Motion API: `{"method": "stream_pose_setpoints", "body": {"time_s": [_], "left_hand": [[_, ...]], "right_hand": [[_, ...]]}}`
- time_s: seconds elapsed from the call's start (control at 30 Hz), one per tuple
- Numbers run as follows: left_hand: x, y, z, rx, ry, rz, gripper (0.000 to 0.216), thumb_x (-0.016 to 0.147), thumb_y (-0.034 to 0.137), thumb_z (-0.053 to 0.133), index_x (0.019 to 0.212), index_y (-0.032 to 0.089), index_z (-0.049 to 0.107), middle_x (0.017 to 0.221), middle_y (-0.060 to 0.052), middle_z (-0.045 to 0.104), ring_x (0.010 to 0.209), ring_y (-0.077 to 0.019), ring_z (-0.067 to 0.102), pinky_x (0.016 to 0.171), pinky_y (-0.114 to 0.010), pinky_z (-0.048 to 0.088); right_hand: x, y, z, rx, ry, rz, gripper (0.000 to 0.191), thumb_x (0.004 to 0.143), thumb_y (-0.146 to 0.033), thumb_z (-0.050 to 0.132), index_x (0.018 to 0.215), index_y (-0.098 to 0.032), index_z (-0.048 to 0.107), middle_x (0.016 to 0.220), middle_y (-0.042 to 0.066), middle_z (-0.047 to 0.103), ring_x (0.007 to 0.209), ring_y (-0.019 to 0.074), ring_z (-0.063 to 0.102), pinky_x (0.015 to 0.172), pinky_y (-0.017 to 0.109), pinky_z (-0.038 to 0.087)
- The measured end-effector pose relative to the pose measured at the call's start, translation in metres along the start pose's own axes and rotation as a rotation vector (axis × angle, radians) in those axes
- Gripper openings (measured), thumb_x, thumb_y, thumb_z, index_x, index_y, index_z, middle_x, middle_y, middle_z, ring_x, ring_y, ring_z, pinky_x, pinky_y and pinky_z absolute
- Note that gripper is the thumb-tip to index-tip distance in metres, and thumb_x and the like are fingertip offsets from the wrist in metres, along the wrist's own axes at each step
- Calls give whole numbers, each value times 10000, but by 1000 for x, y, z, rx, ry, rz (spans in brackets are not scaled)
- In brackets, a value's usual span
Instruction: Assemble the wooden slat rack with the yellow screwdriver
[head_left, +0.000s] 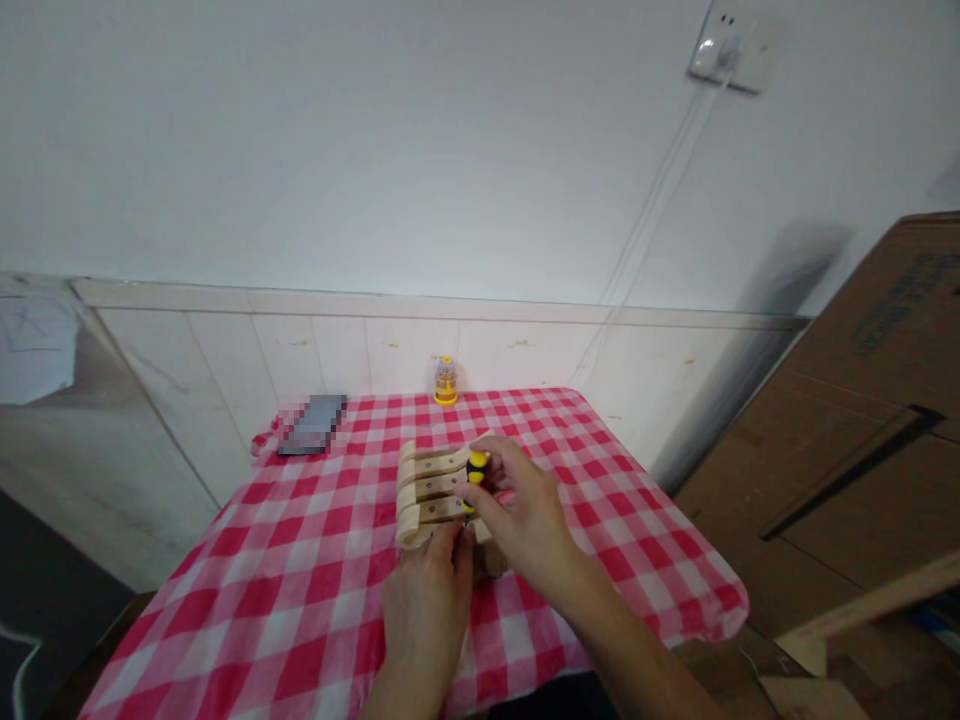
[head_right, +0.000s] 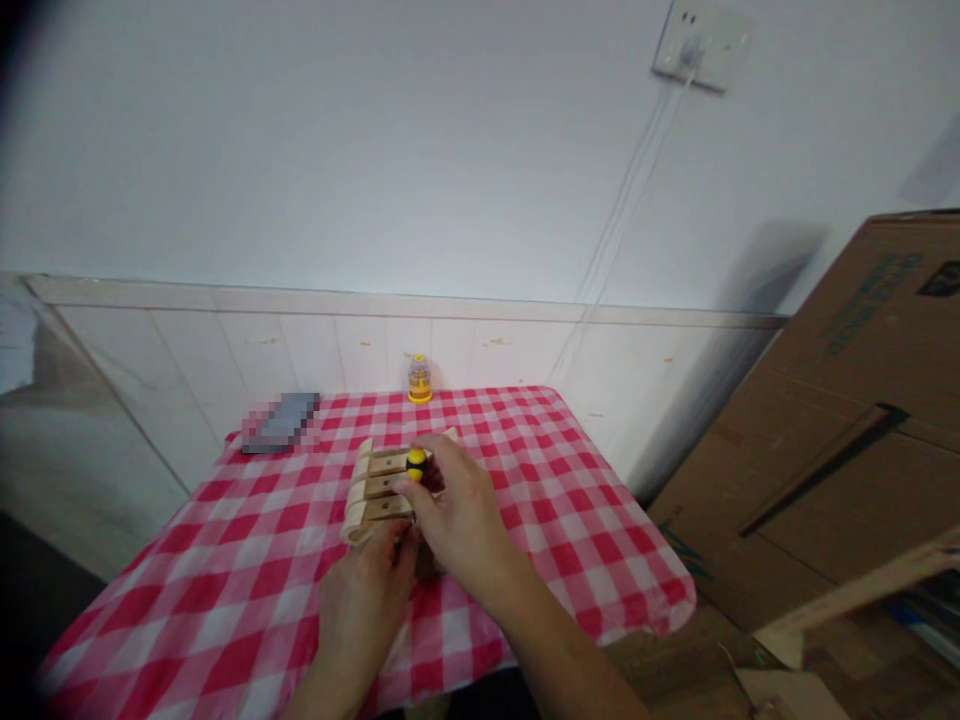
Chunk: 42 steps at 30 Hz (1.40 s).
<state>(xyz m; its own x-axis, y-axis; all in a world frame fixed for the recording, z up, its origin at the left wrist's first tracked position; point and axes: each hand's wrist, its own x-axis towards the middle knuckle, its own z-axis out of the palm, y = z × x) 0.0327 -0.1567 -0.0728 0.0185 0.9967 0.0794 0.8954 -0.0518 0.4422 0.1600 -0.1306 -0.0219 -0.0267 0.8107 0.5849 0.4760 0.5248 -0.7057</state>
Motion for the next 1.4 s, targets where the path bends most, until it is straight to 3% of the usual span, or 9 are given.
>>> {"method": "stream_pose_setpoints", "body": {"time_s": [0.13,0.37,0.6,0.87,1.03,1.4], "left_hand": [[1,2,-3,6,-21,-13,266,1048,308,497,1093,220,744,953,-79,829,838,-269,791,591,-295,414],[0,2,-4,-26,-37,-26,245,1037,298,530,1129,226,745,1005,-72,829,882,-250,789,622,-281,439],[-1,3,-5,-12,-13,-2,258,1048,295,505,1087,227,750,977,-71,827,858,-247,787,607,-282,432],[-1,0,0,-22,41,33,253,1050,277,497,1062,230,745,988,-59,826,823,-231,779,590,-274,420],[-1,-1,2,-2,39,34,272,1055,292,481,1068,233,746,971,-63,828,797,-233,779,572,-271,412],[0,-1,1,-26,-12,0,258,1046,298,502,1095,223,743,986,-73,830,853,-238,790,597,-272,429]], "right_hand": [[0,-4,-1,-57,-58,-92,360,894,-136,709,1216,-291,669,1095,35,725,943,196,698,834,340,573],[-5,-20,-8,-40,-95,-83,354,936,-119,570,1265,-234,633,1196,74,721,1058,202,701,925,373,579],[-6,-14,-5,-12,-48,-3,343,897,-112,632,1206,-257,651,1098,40,739,999,202,722,908,368,588],[-4,-10,-6,2,-41,66,234,870,-135,714,1063,-241,634,963,16,710,874,189,708,778,314,576],[1,-9,-7,-54,-29,45,214,844,-136,758,977,-232,622,891,-5,684,798,173,674,725,291,551],[-1,-23,-15,-128,-111,-104,280,914,-133,652,1167,-254,659,1062,44,722,961,201,692,850,343,550]]}}
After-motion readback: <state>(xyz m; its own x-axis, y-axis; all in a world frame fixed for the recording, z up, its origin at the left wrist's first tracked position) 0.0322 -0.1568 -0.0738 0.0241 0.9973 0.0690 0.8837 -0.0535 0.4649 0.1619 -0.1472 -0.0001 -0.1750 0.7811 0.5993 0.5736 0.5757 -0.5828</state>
